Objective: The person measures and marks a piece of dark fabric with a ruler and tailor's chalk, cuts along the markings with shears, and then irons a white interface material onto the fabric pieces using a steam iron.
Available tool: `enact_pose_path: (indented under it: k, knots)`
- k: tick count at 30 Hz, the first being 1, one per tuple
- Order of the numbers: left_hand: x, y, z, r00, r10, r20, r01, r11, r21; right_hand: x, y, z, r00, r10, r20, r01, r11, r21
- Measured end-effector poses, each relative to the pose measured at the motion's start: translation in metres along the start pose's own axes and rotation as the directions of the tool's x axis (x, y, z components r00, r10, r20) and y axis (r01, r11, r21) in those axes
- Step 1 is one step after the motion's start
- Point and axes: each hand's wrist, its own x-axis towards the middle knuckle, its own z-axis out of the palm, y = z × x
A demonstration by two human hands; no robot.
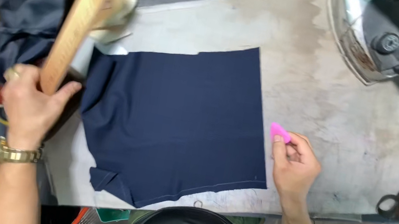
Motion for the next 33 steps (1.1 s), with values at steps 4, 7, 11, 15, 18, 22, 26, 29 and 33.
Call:
enact_pose_path:
  k: [4,7,11,15,18,22,26,29,33]
  knots:
    - [-0.039,-0.016,0.0,0.997,-0.007,-0.072,0.0,0.995,-0.099,-0.009,0.013,-0.001,0.999,-0.011,0.045,0.006,0.995,0.103]
    - [-0.058,-0.021,0.008,0.995,-0.07,-0.078,0.064,0.995,-0.072,-0.021,0.007,-0.005,0.996,-0.071,0.044,0.068,0.995,0.079]
    - [-0.089,-0.028,0.014,0.992,-0.104,-0.074,0.109,0.992,0.068,-0.037,0.001,-0.008,0.995,-0.061,0.075,0.053,0.993,0.102]
    - [-0.148,0.002,-0.015,0.99,-0.113,-0.085,0.119,0.99,0.07,-0.046,0.006,-0.025,0.997,-0.066,0.049,0.061,0.993,0.098]
    - [-0.204,0.006,-0.006,0.983,-0.136,-0.119,0.139,0.99,0.016,-0.049,0.02,-0.033,0.999,0.028,0.024,-0.032,0.988,0.149]
    - [-0.218,-0.002,0.016,0.97,-0.227,-0.088,0.236,0.965,0.114,-0.049,0.031,-0.031,0.996,0.088,-0.007,-0.086,0.987,0.137]
    - [-0.154,0.014,0.0,0.981,0.03,-0.189,-0.029,1.0,0.005,-0.047,0.026,-0.027,0.999,0.029,0.02,-0.03,0.997,0.075]
    - [-0.095,0.0,0.007,0.995,0.016,-0.102,-0.016,1.0,0.004,-0.035,0.007,-0.023,0.999,-0.029,0.034,0.026,0.995,0.092]
    - [-0.052,-0.02,0.01,0.946,-0.144,0.29,0.13,0.989,0.068,-0.027,0.018,-0.031,0.997,-0.059,-0.052,0.063,0.996,0.059]
